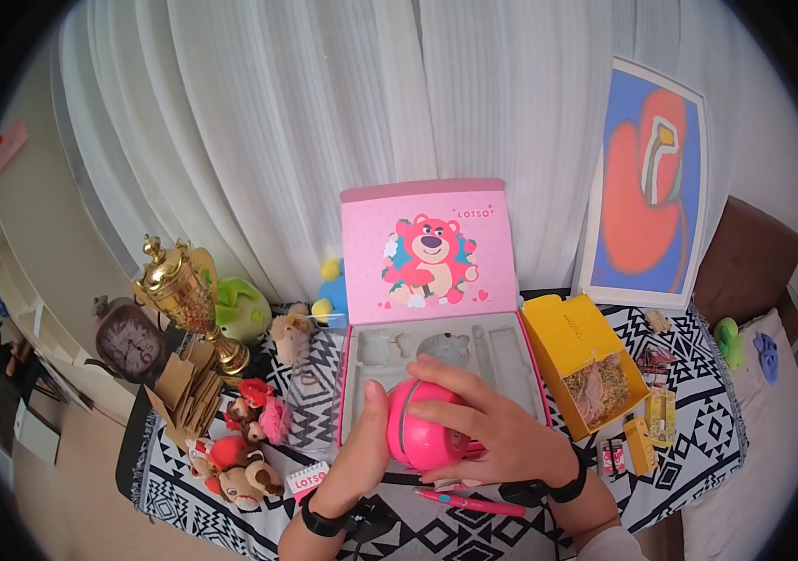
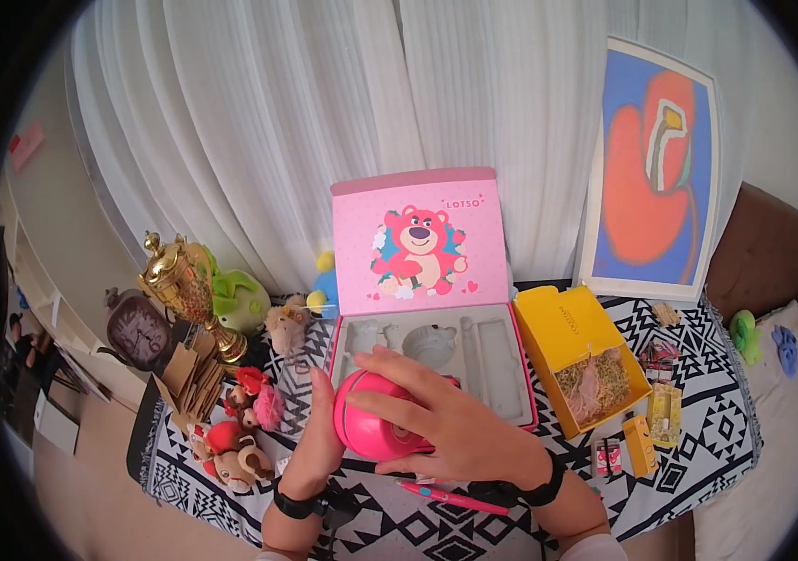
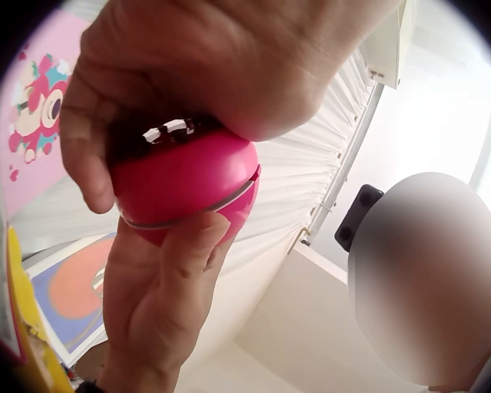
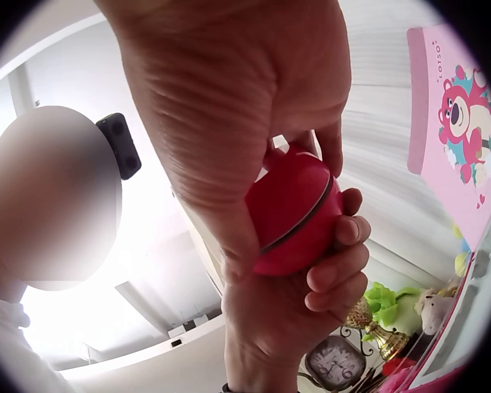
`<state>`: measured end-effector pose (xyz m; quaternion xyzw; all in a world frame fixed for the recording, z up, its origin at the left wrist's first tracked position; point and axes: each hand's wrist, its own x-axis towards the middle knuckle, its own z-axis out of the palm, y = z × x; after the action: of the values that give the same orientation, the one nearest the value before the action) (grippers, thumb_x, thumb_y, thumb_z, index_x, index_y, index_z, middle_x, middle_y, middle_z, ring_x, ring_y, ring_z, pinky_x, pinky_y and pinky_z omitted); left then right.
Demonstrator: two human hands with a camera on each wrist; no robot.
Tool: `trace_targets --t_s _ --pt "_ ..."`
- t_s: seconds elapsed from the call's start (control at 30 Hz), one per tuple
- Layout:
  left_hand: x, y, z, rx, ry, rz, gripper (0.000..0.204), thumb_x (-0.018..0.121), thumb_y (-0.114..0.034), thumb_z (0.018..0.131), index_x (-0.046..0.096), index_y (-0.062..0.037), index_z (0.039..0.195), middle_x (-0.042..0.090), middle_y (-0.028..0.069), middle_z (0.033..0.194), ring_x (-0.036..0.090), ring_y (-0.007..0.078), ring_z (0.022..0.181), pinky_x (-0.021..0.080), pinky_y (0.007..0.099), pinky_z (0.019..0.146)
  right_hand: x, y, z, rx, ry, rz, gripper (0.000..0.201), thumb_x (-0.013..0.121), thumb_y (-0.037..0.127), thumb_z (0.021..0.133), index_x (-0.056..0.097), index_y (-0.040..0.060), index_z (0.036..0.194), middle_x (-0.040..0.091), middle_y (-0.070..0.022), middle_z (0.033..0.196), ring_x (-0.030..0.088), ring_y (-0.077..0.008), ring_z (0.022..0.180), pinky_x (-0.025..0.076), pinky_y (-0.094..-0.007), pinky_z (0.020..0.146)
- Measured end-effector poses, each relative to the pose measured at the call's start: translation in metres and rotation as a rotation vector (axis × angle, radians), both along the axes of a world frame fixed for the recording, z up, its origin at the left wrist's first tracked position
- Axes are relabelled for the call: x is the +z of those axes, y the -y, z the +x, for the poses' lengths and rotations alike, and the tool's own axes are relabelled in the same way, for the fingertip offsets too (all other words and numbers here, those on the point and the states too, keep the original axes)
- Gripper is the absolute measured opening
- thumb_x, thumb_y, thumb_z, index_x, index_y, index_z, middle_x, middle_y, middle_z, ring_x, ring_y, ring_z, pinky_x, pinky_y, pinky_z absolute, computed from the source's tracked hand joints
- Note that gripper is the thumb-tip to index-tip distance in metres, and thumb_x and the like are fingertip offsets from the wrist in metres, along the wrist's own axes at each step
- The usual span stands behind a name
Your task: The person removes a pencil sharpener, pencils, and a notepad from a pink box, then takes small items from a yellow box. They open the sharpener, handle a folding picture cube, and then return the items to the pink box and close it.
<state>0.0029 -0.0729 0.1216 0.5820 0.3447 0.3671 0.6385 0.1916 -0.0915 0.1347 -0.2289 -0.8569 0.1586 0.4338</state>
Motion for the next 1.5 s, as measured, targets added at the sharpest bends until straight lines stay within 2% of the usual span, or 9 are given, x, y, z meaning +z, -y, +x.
trace_targets --t_s 0.23,0.3,0.53,0.6,0.8,1.03,1.23,1.3,1.5 --pt "0.006 0.005 0.001 0.035 -0.061 0.026 0.083 0.007 -0.061 0.098 0.053 0.0043 0.124 0.064 0.0138 0.106 0.061 0.0193 0.098 0.047 0.031 0.088 0.003 0.002 0.002 0.03 -0.024 -0.067 0.083 0.083 0.028 0.07 0.04 0.015 0.14 0.031 -0.0152 0.15 0.037 -0.0385 0.134 0.039 -0.0464 0.106" --pt "0.0 0.002 0.001 0.046 -0.084 0.091 0.084 0.008 -0.063 0.097 0.047 0.0032 0.132 0.061 0.0169 0.12 0.061 0.0245 0.111 0.047 0.0346 0.097 0.005 0.004 0.001 0.011 -0.084 -0.238 0.091 0.089 0.025 0.062 0.041 0.0121 0.139 0.033 -0.0196 0.149 0.04 -0.0359 0.134 0.039 -0.0412 0.106" --pt "0.0 0.008 0.006 0.1 -0.078 0.278 0.079 0.011 -0.058 0.1 0.048 0.0045 0.13 0.062 0.017 0.116 0.063 0.0245 0.107 0.051 0.0335 0.092 -0.001 0.0 -0.001 -0.01 -0.147 -0.206 0.096 0.091 0.021 0.06 0.039 0.0091 0.14 0.034 -0.0188 0.148 0.041 -0.0332 0.133 0.039 -0.0392 0.105" --pt "-0.004 0.008 0.01 0.259 -0.08 0.396 0.061 0.021 -0.045 0.103 0.055 0.0036 0.117 0.064 0.0204 0.098 0.063 0.0298 0.09 0.047 0.0372 0.081 -0.004 -0.003 -0.002 -0.041 -0.112 -0.123 0.095 0.086 0.035 0.066 0.035 0.0109 0.143 0.032 -0.015 0.15 0.043 -0.0358 0.13 0.043 -0.0421 0.102" --pt "0.004 0.011 0.012 0.353 -0.106 0.548 0.056 0.028 -0.042 0.102 0.057 0.0042 0.115 0.064 0.0211 0.097 0.062 0.0321 0.088 0.047 0.0379 0.079 -0.008 -0.002 -0.006 -0.075 -0.138 -0.102 0.096 0.086 0.034 0.066 0.034 0.0089 0.143 0.031 -0.0165 0.149 0.043 -0.036 0.131 0.043 -0.0405 0.102" --pt "0.004 0.012 0.011 0.324 -0.111 0.437 0.052 0.034 -0.039 0.101 0.057 0.0045 0.117 0.064 0.0186 0.098 0.062 0.0256 0.089 0.048 0.0347 0.078 -0.007 0.0 -0.007 -0.097 -0.115 -0.095 0.095 0.085 0.028 0.07 0.03 0.0056 0.144 0.029 -0.0197 0.149 0.041 -0.0368 0.131 0.042 -0.0406 0.103" --pt "-0.003 0.01 0.019 0.264 0.009 0.476 0.038 0.055 -0.024 0.096 0.049 0.0016 0.124 0.06 0.0107 0.107 0.057 0.0154 0.096 0.047 0.0302 0.085 -0.007 0.003 -0.01 -0.053 -0.217 -0.075 0.074 0.074 0.013 0.079 0.03 0.0007 0.138 0.033 -0.0244 0.139 0.037 -0.0394 0.129 0.034 -0.0431 0.106" --pt "-0.003 0.006 0.017 0.125 0.225 0.222 0.042 0.062 -0.022 0.093 0.046 -0.0013 0.125 0.057 0.0078 0.11 0.054 0.0136 0.101 0.044 0.029 0.089 -0.008 0.003 -0.01 -0.055 -0.235 -0.086 0.07 0.071 0.015 0.081 0.031 -0.0001 0.136 0.035 -0.0243 0.137 0.037 -0.039 0.127 0.034 -0.0434 0.105" --pt "0.004 0.003 0.011 0.006 0.305 0.082 0.047 0.07 -0.019 0.088 0.045 -0.0025 0.125 0.057 0.0072 0.111 0.054 0.0126 0.103 0.044 0.0289 0.091 -0.013 0.0 -0.01 -0.062 -0.239 -0.047 0.065 0.068 0.016 0.083 0.033 -0.0009 0.135 0.035 -0.0244 0.136 0.039 -0.0375 0.125 0.035 -0.0428 0.103"
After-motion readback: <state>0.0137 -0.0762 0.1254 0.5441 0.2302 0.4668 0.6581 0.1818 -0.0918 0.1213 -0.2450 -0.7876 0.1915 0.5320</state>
